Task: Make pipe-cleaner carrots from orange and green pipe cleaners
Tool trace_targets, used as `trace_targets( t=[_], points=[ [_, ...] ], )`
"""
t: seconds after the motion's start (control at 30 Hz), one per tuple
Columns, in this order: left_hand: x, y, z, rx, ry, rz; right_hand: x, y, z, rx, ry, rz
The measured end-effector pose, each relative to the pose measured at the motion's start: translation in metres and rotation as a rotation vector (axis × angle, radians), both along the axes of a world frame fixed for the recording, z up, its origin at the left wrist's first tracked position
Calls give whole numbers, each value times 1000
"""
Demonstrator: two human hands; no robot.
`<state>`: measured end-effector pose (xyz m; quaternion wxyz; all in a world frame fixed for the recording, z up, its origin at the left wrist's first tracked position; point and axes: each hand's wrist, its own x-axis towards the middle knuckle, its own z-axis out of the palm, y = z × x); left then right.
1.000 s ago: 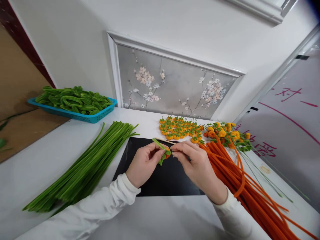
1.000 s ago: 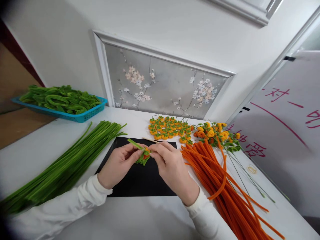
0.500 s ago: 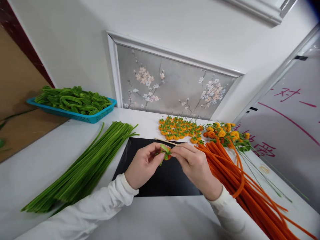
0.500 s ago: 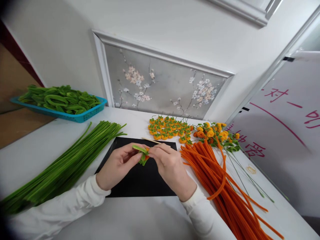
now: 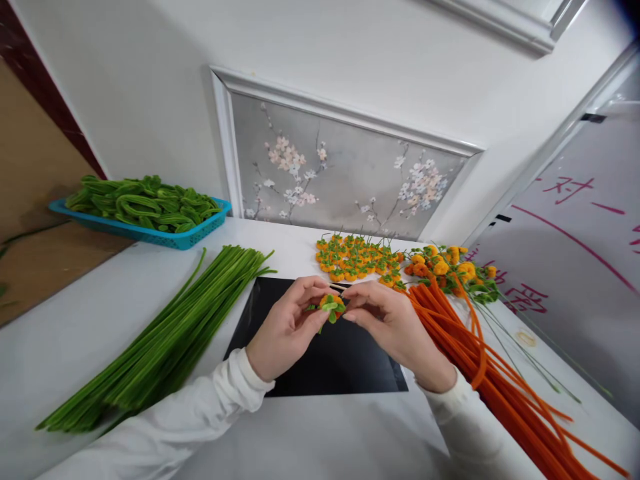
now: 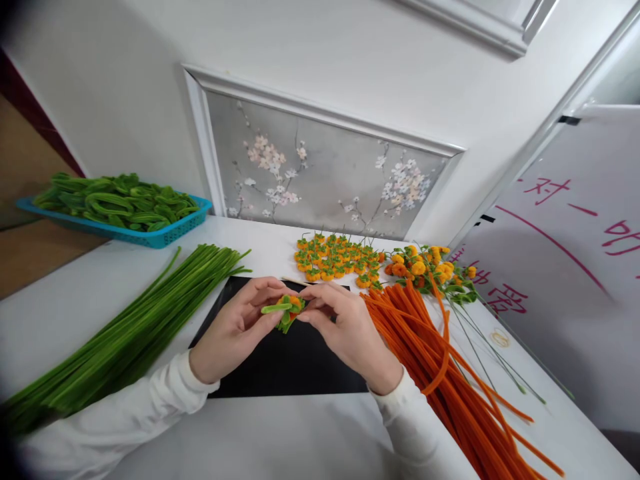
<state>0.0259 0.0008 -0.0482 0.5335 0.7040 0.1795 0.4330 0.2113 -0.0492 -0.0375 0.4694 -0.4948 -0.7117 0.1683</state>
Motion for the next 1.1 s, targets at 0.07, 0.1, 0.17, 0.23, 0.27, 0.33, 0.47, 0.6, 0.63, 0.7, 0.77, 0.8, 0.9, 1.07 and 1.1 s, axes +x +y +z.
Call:
trace_targets(
  t=[0.07, 0.1, 0.17, 0.23, 0.27, 0.33, 0.47, 0.6, 0.63, 0.7, 0.77, 0.8, 0.9, 1.07, 1.1],
  points=[
    [-1, -1, 0, 14, 17, -16, -4, 0, -1, 1, -2, 6],
    [-1, -1, 0, 22, 30, -20, -5, 0, -1, 0, 7, 3],
    [-1, -2, -1, 30, 56, -13, -7, 0, -3, -10, 33, -3],
    [0, -2, -2, 29, 71, 11, -8, 0, -5, -35, 72, 8],
    [1, -2, -2, 28, 75, 24, -8, 0, -6, -56, 105, 21],
    [1, -2, -1, 26, 82, 41, -9, 1, -7, -118, 218, 66],
    [1, -3, 0, 34, 81, 20, -11, 2, -5, -269, 451, 157],
    [-1, -2, -1, 58, 103, 27, -8, 2, -3, -293, 411, 174],
    [0, -1, -2, 55, 103, 30, -7, 1, -2, -257, 366, 155],
    [0, 0, -2, 33, 95, 30, -4, 0, 0, -150, 254, 86],
    [1, 1, -2, 19, 85, 20, -3, -2, 1, -31, 123, 11],
    [1, 2, -2, 20, 85, 15, -3, -3, 2, 22, 56, -12],
    [1, 1, 0, 32, 87, -5, -6, -6, 2, 174, -120, -12],
    [1, -2, 3, -11, 41, -43, -8, -6, -6, 292, -248, 6],
    [2, -3, 3, -22, 25, -44, -8, -6, -7, 293, -261, 1]
  ],
)
